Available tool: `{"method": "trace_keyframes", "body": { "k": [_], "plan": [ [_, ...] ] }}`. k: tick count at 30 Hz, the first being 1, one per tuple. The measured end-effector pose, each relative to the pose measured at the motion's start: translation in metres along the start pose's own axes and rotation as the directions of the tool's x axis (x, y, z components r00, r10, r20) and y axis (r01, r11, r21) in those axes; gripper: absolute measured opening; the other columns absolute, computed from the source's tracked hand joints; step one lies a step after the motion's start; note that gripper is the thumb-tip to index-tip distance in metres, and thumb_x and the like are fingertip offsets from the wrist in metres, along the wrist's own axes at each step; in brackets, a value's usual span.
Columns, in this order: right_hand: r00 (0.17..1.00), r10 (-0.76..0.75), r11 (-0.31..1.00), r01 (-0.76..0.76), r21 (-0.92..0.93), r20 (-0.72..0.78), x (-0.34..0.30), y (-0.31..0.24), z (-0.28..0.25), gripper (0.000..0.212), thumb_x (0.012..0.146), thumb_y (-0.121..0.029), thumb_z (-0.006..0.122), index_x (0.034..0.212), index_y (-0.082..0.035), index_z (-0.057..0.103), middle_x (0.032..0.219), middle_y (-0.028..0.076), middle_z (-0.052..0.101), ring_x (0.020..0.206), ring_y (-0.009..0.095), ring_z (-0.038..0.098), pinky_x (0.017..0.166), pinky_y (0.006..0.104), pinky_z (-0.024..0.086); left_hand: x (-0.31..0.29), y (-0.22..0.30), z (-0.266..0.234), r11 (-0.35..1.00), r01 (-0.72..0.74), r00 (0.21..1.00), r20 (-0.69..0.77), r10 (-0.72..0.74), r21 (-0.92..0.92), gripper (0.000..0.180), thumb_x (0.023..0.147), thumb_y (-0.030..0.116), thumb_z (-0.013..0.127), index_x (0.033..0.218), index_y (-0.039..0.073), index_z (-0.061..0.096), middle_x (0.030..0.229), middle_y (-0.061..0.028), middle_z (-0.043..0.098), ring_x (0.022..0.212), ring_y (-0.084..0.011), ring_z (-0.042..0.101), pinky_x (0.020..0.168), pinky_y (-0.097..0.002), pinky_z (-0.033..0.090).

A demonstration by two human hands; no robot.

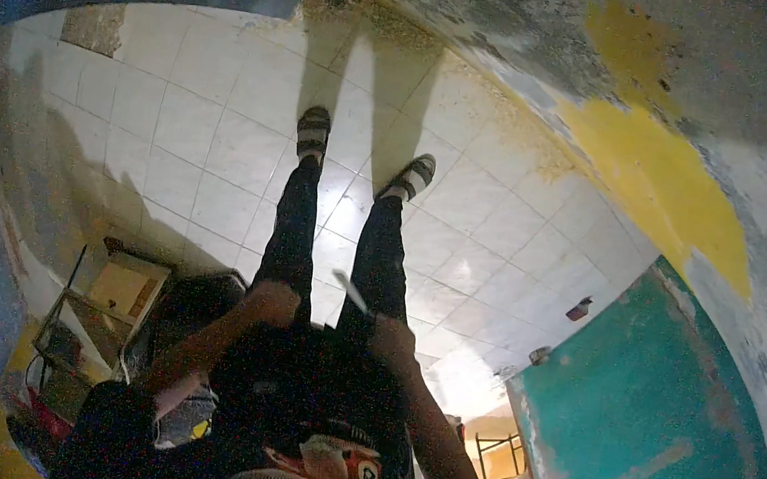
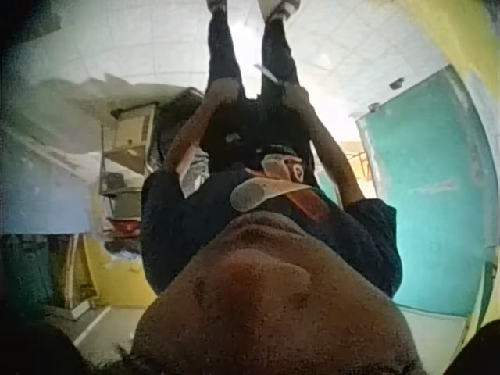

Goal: The person uses a metal scraper to remove old yellow paint from a ceiling. They work systematically across the surface, scraping away the paint to reveal the underlying plaster. The person occasionally pauses to wipe the tool or adjust their grip.

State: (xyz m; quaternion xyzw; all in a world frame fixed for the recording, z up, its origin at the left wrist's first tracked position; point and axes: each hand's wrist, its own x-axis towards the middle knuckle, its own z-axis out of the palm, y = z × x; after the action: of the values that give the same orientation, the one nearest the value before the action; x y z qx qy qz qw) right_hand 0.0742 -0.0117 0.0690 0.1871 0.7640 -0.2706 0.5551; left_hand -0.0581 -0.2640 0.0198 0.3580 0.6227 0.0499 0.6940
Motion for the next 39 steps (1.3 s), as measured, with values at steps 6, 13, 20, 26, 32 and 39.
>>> {"method": "trace_keyframes", "body": {
  "k": [6,13,20,26,32,39],
  "plan": [
    [0.908,-0.193,0.981,0.172,0.090,0.372,-0.041,0.003,-0.006,0.024,0.080,-0.018,0.060,0.101,-0.008,0.066,0.090,0.021,0.067,0.088,0.040,0.065,0.076,0.0498,0.052,-0.035,0.013,0.024,0.981,-0.192,0.947,0.264,0.183,0.011,0.024,0.082,0.020,0.058,0.092,0.001,0.070,0.096,-0.0190,0.069,0.091,-0.0349,0.068,0.078,-0.0487,0.055],
    [0.896,-0.381,0.677,0.101,0.729,0.229,0.143,0.069,0.007,0.033,0.088,-0.038,0.064,0.090,-0.005,0.064,0.067,0.007,0.060,0.060,0.020,0.060,0.058,0.0333,0.048,0.128,-0.069,0.007,0.846,-0.103,0.935,0.239,0.262,-0.524,0.028,0.086,0.029,0.057,0.097,0.004,0.064,0.090,-0.0196,0.066,0.085,-0.0400,0.064,0.076,-0.0510,0.052],
    [0.824,0.566,-0.169,0.130,0.977,-0.011,0.471,0.176,0.101,0.012,0.087,-0.018,0.064,0.091,-0.007,0.067,0.055,-0.002,0.048,0.043,0.012,0.044,0.039,0.0301,0.036,0.473,-0.336,0.011,0.921,0.203,0.549,-0.740,-0.388,-0.332,0.027,0.098,0.024,0.044,0.102,0.004,0.062,0.095,-0.0177,0.066,0.084,-0.0345,0.063,0.073,-0.0447,0.051],
    [0.856,-0.238,0.971,0.215,-0.103,-0.458,0.656,0.159,0.047,0.047,0.092,-0.046,0.052,0.088,-0.003,0.070,0.084,0.023,0.068,0.085,0.042,0.066,0.074,0.0508,0.050,0.616,-0.347,-0.145,0.506,-0.737,0.356,-0.894,-0.272,-0.448,0.020,0.096,0.020,0.053,0.106,0.004,0.059,0.096,-0.0117,0.064,0.073,-0.0190,0.061,0.062,-0.0332,0.050],
    [0.603,0.360,0.886,0.018,0.463,-0.712,0.730,0.215,0.024,0.053,0.094,-0.048,0.049,0.079,-0.001,0.067,0.074,0.025,0.065,0.075,0.045,0.063,0.068,0.0509,0.049,0.624,-0.301,-0.160,0.739,-0.537,0.512,-0.853,-0.099,-0.408,0.022,0.098,0.026,0.052,0.094,0.004,0.056,0.082,-0.0127,0.066,0.065,-0.0218,0.065,0.059,-0.0357,0.050],
    [0.591,0.231,0.876,0.221,0.430,-0.773,0.739,0.235,0.048,0.024,0.087,-0.027,0.064,0.083,-0.003,0.058,0.072,0.018,0.062,0.070,0.039,0.061,0.062,0.0463,0.046,0.615,-0.348,-0.123,0.978,-0.032,0.172,-0.963,0.208,0.206,0.012,0.091,0.018,0.062,0.096,0.008,0.062,0.089,-0.0082,0.068,0.080,-0.0252,0.064,0.081,-0.0396,0.040]
  ]
}}
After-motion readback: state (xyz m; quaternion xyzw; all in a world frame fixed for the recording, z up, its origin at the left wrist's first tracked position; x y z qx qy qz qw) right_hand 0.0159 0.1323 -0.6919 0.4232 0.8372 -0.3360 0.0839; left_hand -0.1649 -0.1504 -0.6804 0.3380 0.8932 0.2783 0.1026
